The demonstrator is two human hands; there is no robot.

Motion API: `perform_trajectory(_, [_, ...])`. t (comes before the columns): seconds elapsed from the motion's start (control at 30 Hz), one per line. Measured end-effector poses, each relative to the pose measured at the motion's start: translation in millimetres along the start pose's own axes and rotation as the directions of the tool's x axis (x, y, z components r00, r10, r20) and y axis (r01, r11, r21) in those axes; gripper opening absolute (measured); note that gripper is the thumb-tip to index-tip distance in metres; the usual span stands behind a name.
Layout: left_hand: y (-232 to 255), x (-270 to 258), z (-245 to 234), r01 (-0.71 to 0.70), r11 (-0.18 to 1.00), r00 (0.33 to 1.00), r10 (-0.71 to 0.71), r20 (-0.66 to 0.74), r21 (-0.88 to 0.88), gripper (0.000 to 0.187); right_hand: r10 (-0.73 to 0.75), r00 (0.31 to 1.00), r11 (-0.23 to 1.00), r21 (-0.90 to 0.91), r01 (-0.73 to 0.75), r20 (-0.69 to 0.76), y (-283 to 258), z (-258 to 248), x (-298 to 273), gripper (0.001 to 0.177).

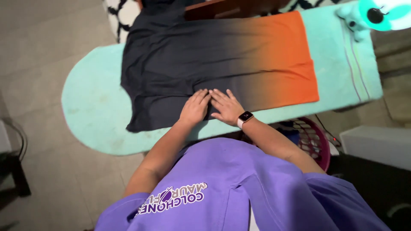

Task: The person folds a pink patterned cloth and places it in a drawer. Then they fold a black and orange t-shirt and a blue t-shirt on a light blue ironing board, smoothing each before placing them in the drawer.

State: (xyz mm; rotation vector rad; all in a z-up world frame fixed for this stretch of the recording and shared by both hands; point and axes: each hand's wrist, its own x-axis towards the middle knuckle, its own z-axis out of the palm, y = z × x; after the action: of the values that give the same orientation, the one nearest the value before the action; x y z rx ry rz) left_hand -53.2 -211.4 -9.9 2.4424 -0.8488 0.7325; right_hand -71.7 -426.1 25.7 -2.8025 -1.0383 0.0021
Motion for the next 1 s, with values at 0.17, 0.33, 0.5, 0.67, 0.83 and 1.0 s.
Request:
perform_trajectory(0.17, [12.4, 18.8, -36.4, 0.109, 0.991, 0.811, -0.136, 0.570, 0.081, 0.070, 0.220, 0.972, 0.975, -0.054, -0.216, 0.078, 56.2, -19.8, -36.1, 0.081])
perform_trajectory(0.33, [14.5, 24.2, -43.3, 0.155, 0.981, 0.717, -0.195, 0.670, 0.119, 0.072, 0.425, 0.904, 0.903, -0.100, -0.419, 0.044, 113.2, -37.8, -68.5, 0.082])
perform_trajectory(0.5, [20.8, 30.4, -51.9, 0.158, 0.976, 0.703, -0.218, 0.678, 0.149, 0.073, 0.639, 0.768, 0.769, -0.043, -0.637, 0.044, 162.3, -44.1, -91.7, 0.082])
perform_trajectory(0.67, [17.4, 21.2, -37.3, 0.135, 0.976, 0.743, -0.212, 0.635, 0.169, 0.077, 0.774, 0.633, 0.632, -0.064, -0.772, 0.004, 198.3, -31.3, -94.7, 0.082])
perform_trajectory(0.83, [20.5, 12.8, 5.0, 0.113, 0.979, 0.876, -0.179, 0.447, 0.168, 0.073, 0.745, 0.655, 0.644, -0.121, -0.755, -0.124, 146.2, -37.5, -63.8, 0.077])
perform_trajectory(1.0, [51.7, 45.3, 23.8, 0.039, 0.999, 0.855, -0.030, 0.517, -0.007, 0.087, 0.330, 0.935, 0.943, 0.008, -0.333, 0.132, 78.0, -22.4, -51.2, 0.094])
